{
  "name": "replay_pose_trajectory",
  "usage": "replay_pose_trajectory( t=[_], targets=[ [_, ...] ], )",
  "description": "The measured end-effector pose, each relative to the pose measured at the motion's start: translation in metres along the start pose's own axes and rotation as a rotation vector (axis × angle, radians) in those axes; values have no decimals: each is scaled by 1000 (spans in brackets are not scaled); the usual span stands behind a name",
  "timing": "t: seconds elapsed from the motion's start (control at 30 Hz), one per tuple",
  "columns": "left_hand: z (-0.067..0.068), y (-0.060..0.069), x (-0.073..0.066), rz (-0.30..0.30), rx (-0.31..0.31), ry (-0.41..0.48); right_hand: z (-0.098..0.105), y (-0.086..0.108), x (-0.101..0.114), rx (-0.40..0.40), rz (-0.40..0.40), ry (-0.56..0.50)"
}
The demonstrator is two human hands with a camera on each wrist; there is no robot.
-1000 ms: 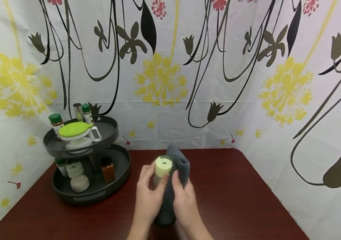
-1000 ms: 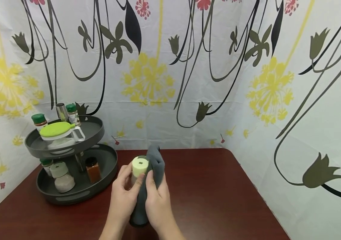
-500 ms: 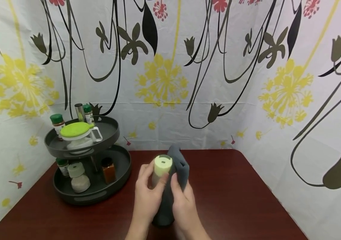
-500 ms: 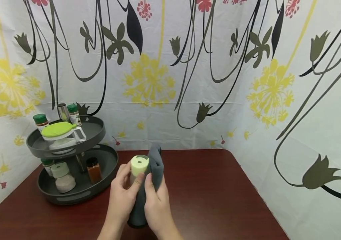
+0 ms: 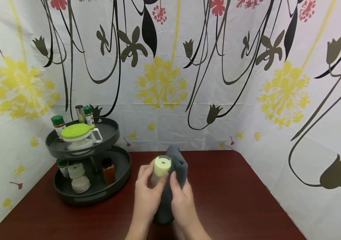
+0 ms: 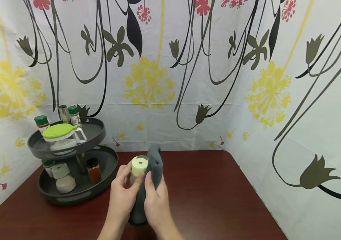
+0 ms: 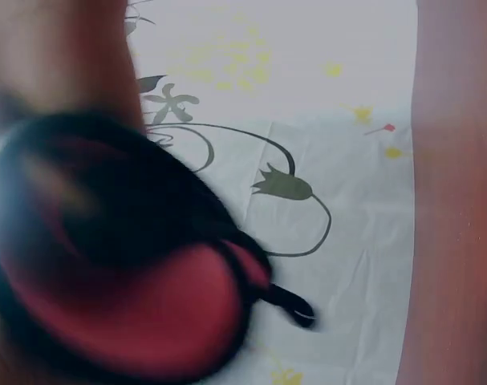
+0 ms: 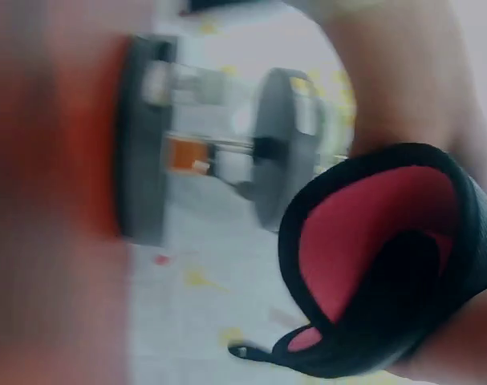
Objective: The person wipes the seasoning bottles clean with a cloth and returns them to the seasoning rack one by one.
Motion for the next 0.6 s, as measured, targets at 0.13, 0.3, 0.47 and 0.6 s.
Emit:
replay_pose_trajectory(
  t=[0.13, 0.3, 0.47, 0.6],
  targets=[
    [6, -1, -2, -23, -26, 23, -1, -2, -21, 12, -108, -8],
    [2, -1, -3, -5, 15, 7, 6, -1, 7, -81, 15, 92],
    [-2, 1, 3, 16, 30, 37, 7, 3, 3, -72, 31, 63],
    [2, 1, 6, 15, -4, 66, 7, 2, -28, -23, -162, -30]
  ],
)
Point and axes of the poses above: each hand's wrist, its own y-axis away from the middle knuckle, its own z-axis out of the back of the hand, x = y × z, the point moved 7 cm from there along -y, towards the middle knuckle, and after that the axes turned 9 degrees about -z, right-handed, at the moved point
